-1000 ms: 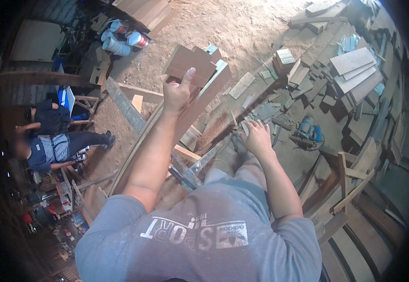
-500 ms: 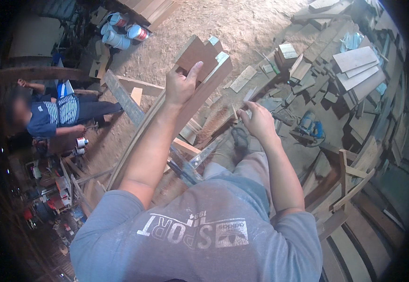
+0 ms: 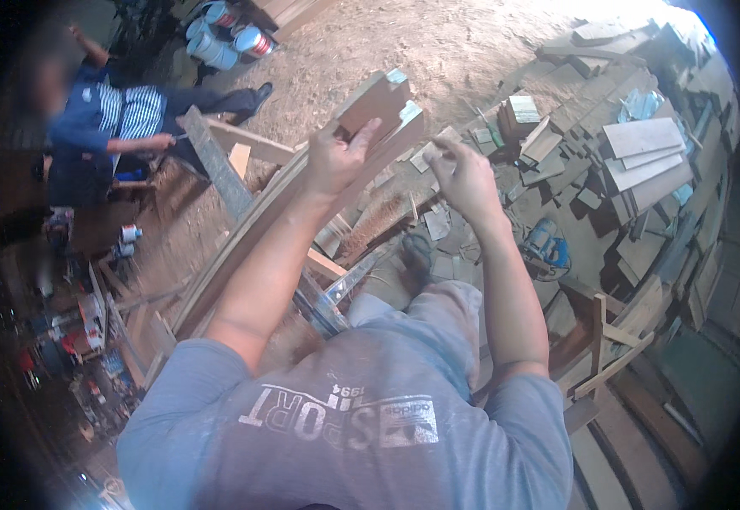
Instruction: The person assembles small wooden pieces into a larger wooden frame. They repeatedly fit pieces into slots, hammer them into place, and use an electric sander to smooth the edges. The person handles multiple small wooden blocks and a curved wooden frame throughout the process.
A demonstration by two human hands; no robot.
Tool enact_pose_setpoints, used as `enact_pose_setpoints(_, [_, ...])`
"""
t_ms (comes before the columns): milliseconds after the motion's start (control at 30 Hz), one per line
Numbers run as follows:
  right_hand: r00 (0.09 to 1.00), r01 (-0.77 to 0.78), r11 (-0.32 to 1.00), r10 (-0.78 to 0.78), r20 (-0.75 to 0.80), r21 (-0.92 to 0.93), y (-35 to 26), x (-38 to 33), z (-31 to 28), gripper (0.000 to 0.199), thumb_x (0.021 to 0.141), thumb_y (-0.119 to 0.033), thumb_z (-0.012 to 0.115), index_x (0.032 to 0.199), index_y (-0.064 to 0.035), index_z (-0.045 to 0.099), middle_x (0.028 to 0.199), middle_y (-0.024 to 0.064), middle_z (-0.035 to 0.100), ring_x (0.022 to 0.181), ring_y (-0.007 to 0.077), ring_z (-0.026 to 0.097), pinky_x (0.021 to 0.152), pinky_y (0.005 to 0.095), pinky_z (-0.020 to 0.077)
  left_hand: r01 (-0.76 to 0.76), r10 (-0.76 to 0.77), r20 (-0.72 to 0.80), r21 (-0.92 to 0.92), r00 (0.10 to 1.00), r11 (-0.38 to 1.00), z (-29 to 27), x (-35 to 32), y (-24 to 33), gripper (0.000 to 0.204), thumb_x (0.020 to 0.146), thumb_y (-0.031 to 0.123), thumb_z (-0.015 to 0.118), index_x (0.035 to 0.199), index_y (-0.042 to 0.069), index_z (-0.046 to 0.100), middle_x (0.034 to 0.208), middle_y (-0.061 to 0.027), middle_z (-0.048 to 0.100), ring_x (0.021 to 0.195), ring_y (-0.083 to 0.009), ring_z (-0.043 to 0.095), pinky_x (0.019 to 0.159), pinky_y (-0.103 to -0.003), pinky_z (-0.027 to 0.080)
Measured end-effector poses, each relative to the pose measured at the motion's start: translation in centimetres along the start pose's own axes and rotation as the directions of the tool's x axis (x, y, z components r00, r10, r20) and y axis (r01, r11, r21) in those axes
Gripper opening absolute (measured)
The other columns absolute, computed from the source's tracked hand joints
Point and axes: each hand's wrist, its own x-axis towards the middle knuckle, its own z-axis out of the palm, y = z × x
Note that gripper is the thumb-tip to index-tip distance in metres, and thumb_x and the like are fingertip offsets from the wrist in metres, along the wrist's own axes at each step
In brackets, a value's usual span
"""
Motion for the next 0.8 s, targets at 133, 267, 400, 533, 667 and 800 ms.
enact_pose_setpoints(133, [0.952, 0.306, 0.952, -0.306, 0.012, 0.026, -1.7, 4.7, -0.4, 0.056, 0.099, -0.028, 0.075, 0.148, -0.0057, 0.06, 0.138, 0.0221, 0.07, 0.127, 0.0358, 0.069, 0.107, 0.0459, 0.0542, -0.108, 0.106, -0.082, -0.02, 0.991, 0.994, 1.0, -0.5, -2.5, 0.024, 0.098, 0.021, 0.079, 0.112, 0.001, 0.078, 0.094, -0.0181, 0.081, 0.086, -0.0262, 0.081, 0.073, -0.037, 0.062])
enact_pose_setpoints(267, [0.91, 0.341, 0.939, -0.34, 0.239, 0.038, -3.6, 8.4, -1.4, 0.067, 0.097, -0.04, 0.079, 0.153, -0.0101, 0.058, 0.137, 0.0181, 0.071, 0.131, 0.0313, 0.067, 0.11, 0.0467, 0.0527, -0.126, 0.125, 0.037, 0.021, 0.991, 0.992, -0.2, -0.1, -3.7, 0.051, 0.092, 0.027, 0.084, 0.136, 0.007, 0.066, 0.107, -0.0197, 0.079, 0.096, -0.0337, 0.079, 0.081, -0.041, 0.062])
enact_pose_setpoints(400, [0.864, 0.369, 0.929, -0.349, 0.362, 0.016, -5.1, 10.7, -2.4, 0.05, 0.101, -0.035, 0.076, 0.14, -0.004, 0.067, 0.123, 0.0153, 0.078, 0.121, 0.0245, 0.072, 0.103, 0.041, 0.0552, -0.022, 0.008, 0.083, 0.162, 0.996, 0.987, -1.4, -2.9, -5.1, 0.074, 0.086, 0.03, 0.085, 0.151, 0.013, 0.054, 0.128, -0.0199, 0.073, 0.12, -0.0378, 0.071, 0.099, -0.046, 0.057])
enact_pose_setpoints(533, [0.827, 0.434, 0.901, -0.392, 0.403, -0.015, -4.3, 12.1, -2.7, 0.037, 0.105, -0.028, 0.071, 0.132, -0.0017, 0.07, 0.115, 0.0132, 0.08, 0.11, 0.0167, 0.072, 0.097, 0.0363, 0.055, -0.01, 0.005, 0.028, 0.168, 1.0, 0.986, -0.9, -3.3, -4.4, 0.062, 0.084, 0.026, 0.085, 0.14, 0.007, 0.065, 0.126, -0.0195, 0.074, 0.119, -0.0396, 0.071, 0.098, -0.047, 0.057])
enact_pose_setpoints(667, [0.819, 0.443, 0.896, -0.386, 0.426, -0.04, -3.9, 12.9, -2.9, 0.033, 0.106, -0.025, 0.071, 0.129, -0.0018, 0.071, 0.11, 0.0127, 0.08, 0.1, 0.0126, 0.069, 0.092, 0.035, 0.0549, -0.024, 0.045, -0.113, 0.18, 0.993, 0.983, 0.5, -2.6, -4.5, 0.048, 0.086, 0.021, 0.085, 0.129, 0.005, 0.073, 0.115, -0.0203, 0.077, 0.107, -0.0389, 0.075, 0.091, -0.045, 0.06])
enact_pose_setpoints(800, [0.819, 0.456, 0.889, -0.43, 0.381, 0.023, -2.4, 13.0, -2.5, 0.042, 0.101, -0.038, 0.075, 0.13, -0.0078, 0.073, 0.113, 0.0188, 0.078, 0.108, 0.035, 0.076, 0.091, 0.0428, 0.0568, -0.001, 0.021, -0.122, 0.164, 0.992, 0.987, 1.1, -2.6, -4.2, 0.042, 0.087, 0.019, 0.085, 0.125, 0.006, 0.075, 0.109, -0.0191, 0.078, 0.1, -0.0384, 0.076, 0.088, -0.044, 0.061])
